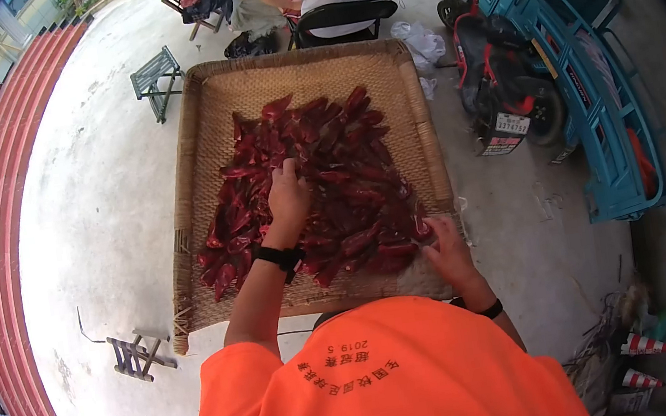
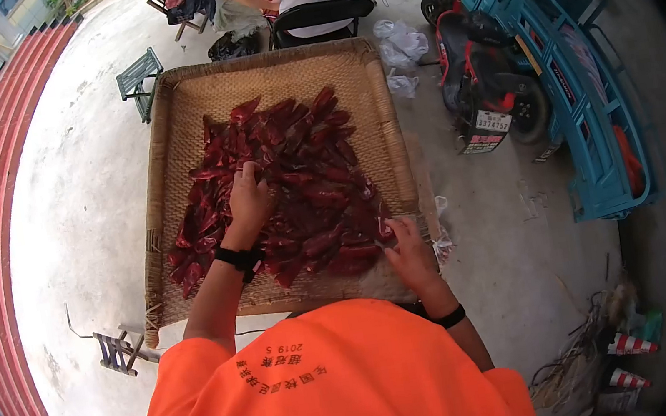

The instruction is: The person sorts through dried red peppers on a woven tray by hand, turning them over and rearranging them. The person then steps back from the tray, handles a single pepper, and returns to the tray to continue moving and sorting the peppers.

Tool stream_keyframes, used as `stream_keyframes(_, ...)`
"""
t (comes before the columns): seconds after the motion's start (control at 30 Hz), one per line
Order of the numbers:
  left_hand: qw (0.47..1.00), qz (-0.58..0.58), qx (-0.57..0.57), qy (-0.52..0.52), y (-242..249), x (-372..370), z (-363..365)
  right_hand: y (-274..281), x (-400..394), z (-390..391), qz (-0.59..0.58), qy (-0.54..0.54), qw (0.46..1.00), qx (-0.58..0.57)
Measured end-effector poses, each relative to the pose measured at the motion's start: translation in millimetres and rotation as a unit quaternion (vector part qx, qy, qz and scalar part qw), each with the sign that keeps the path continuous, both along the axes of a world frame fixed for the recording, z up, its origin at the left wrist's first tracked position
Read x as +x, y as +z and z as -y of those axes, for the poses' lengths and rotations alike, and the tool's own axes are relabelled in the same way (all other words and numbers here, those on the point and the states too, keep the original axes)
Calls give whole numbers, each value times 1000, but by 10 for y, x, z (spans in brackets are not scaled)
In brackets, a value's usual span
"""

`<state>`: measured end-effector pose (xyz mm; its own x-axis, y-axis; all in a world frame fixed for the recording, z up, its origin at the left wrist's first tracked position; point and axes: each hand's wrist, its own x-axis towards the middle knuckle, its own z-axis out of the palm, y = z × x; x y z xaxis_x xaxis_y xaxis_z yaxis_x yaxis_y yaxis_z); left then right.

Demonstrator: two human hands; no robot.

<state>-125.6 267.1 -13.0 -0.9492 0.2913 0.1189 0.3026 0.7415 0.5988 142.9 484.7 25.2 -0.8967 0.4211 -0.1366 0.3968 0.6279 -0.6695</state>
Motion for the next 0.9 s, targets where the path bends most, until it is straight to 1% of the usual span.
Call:
stream_keyframes(0.03,997,50,55,-19,179,74,5,-4,-16,-35,-33,18,999,-17)
stream_keyframes(0.1,974,153,159,-56,557,326,88,1,-67,-107,-96,51,993,-52)
stream_keyframes(0.13,953,208,203,-87,663,488,112,56,-108,-101,-89,52,987,-120)
stream_keyframes(0.2,894,310,289,-144,798,842,105,296,-269,-12,-74,59,964,-249)
stream_keyframes(0.3,851,404,283,-184,840,1275,45,549,-450,176,-100,73,918,-377)
stream_keyframes(0.4,824,455,298,-158,727,1506,26,312,-534,98,-86,208,934,-277)
stream_keyframes(0.47,903,316,232,-175,621,1611,45,270,-520,129,-53,163,927,-335)
stream_keyframes(0.5,933,242,194,-183,564,1648,53,257,-518,148,-37,140,921,-362)
stream_keyframes(0.57,935,195,211,-209,442,1717,59,229,-509,156,-21,159,923,-350)
stream_keyframes(0.6,935,171,219,-222,469,1729,53,217,-506,160,-14,170,923,-345)
stream_keyframes(0.7,915,273,197,-221,624,1736,68,253,-532,174,-16,186,934,-305)
stream_keyframes(0.8,924,236,180,-241,602,1717,51,223,-547,162,-1,170,938,-301)
stream_keyframes(0.9,928,228,177,-238,545,1701,40,171,-545,164,15,156,932,-328)
